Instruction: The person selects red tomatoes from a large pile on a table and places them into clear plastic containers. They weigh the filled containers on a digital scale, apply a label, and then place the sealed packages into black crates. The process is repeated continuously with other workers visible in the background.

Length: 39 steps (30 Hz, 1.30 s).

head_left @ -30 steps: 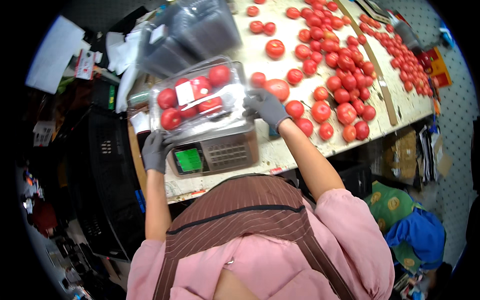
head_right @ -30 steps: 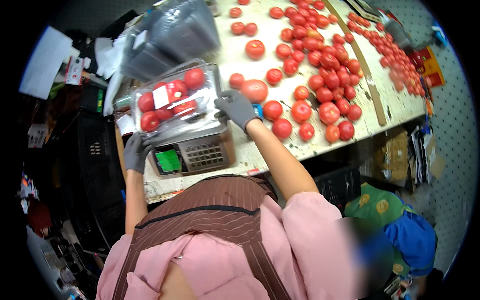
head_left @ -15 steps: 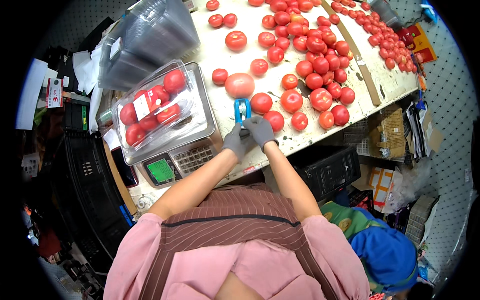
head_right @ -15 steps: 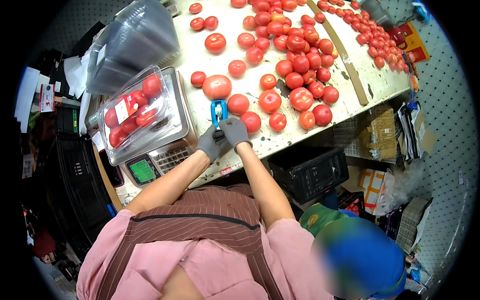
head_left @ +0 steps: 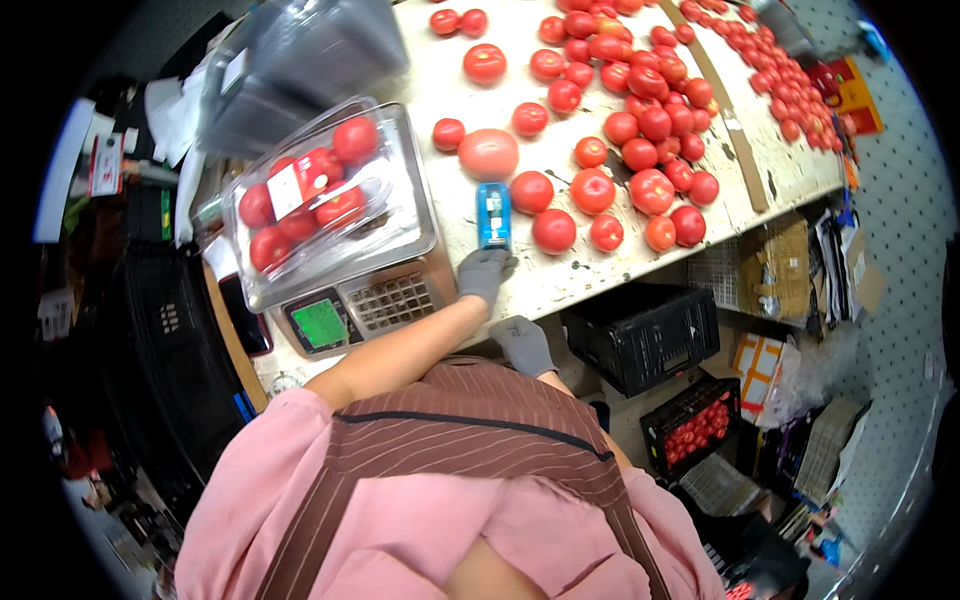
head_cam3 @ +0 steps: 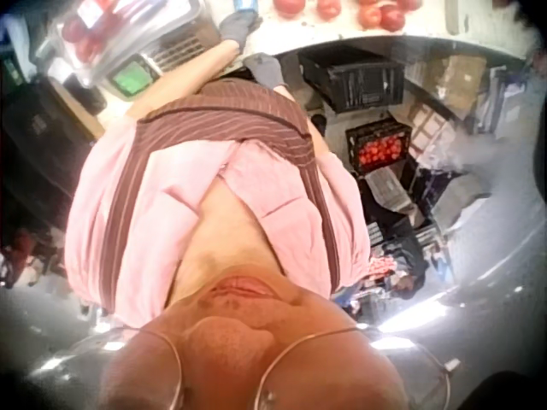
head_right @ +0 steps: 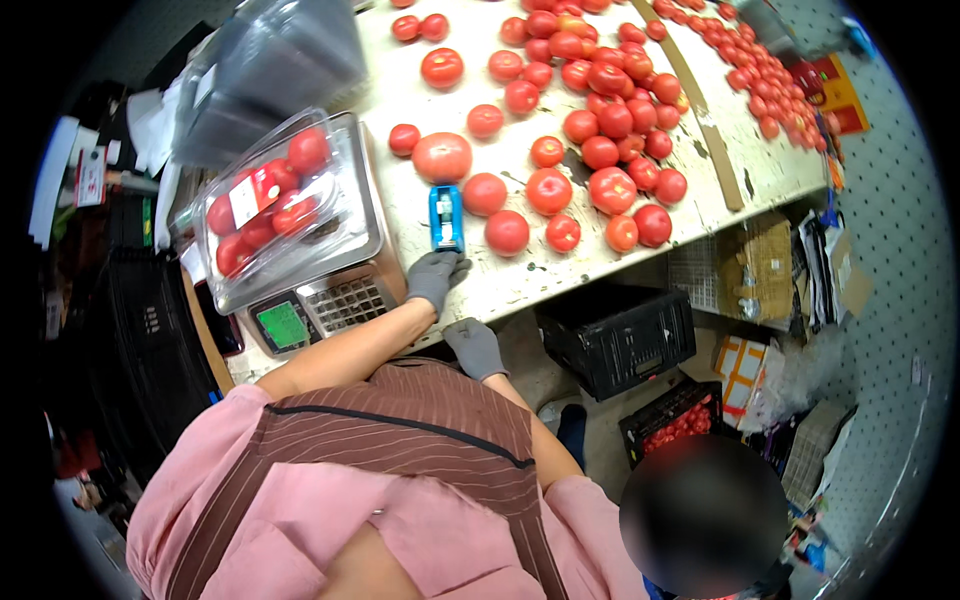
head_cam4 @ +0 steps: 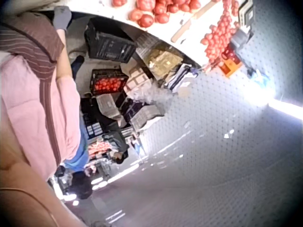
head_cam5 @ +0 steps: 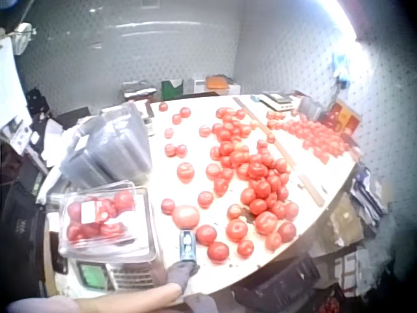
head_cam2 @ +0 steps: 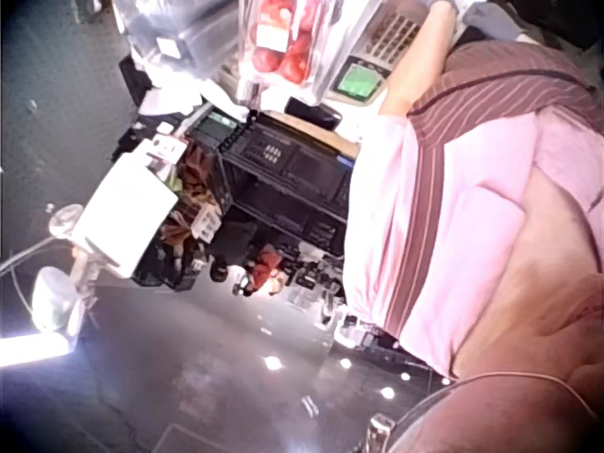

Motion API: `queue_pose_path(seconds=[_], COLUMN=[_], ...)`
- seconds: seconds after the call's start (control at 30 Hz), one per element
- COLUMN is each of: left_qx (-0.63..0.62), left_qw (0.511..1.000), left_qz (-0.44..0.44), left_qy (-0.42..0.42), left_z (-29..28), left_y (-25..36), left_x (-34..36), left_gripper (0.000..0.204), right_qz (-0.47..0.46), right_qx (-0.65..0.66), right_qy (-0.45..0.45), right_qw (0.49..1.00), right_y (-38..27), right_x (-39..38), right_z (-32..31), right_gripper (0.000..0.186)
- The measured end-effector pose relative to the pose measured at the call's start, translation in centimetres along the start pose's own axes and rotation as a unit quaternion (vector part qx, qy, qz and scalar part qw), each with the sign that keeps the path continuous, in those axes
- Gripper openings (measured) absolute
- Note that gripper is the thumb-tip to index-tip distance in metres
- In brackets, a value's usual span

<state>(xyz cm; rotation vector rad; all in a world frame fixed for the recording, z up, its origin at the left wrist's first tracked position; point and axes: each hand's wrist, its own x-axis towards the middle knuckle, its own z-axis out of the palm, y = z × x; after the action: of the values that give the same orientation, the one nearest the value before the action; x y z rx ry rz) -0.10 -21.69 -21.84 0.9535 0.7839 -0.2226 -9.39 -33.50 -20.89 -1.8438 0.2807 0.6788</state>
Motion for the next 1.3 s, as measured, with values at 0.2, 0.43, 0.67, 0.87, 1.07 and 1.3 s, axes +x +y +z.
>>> queue_pose_path(seconds=[0.2, 0.43, 0.67, 0.87, 1.07, 1.3], left_qx=[0.533, 0.243, 0.652, 0.733, 0.721, 0.303], left_qw=[0.843, 0.884, 0.533, 0.598, 0.669, 0.912], left_qz=[0.060, 0.396, 0.470, 0.324, 0.075, 0.095], left_qy=[-0.044, -0.046, 0.266, 0.033, -0.162, -0.259], left_z=[1.6, -7.2, -16.0, -16.8, -17.4, -22.9], left_y=[3.9, 19.7, 28.4, 36.5, 41.1, 35.1], left_x=[-2.3, -12.7, -7.3, -3.7, -3.2, -7.9], left_gripper=[0.019, 0.015, 0.064, 0.076, 0.064, 0.036], right_qz=[0.071, -0.163, -0.055, -0.109, -0.215, -0.456], right_qx=[0.005, 0.121, 0.178, 0.151, 0.156, 0.137], right_qy=[-0.100, -0.204, -0.306, -0.318, -0.264, -0.233], right_qw=[0.992, 0.958, 0.934, 0.930, 0.927, 0.848], right_y=[-2.8, -14.7, -18.5, -20.2, -21.1, -28.7], right_x=[-1.3, -2.2, 0.2, 0.3, 3.8, 0.8], right_z=[-2.1, 4.4, 11.9, 12.3, 14.4, 9.1], right_gripper=[0.021, 0.013, 0.016, 0.016, 0.017, 0.005])
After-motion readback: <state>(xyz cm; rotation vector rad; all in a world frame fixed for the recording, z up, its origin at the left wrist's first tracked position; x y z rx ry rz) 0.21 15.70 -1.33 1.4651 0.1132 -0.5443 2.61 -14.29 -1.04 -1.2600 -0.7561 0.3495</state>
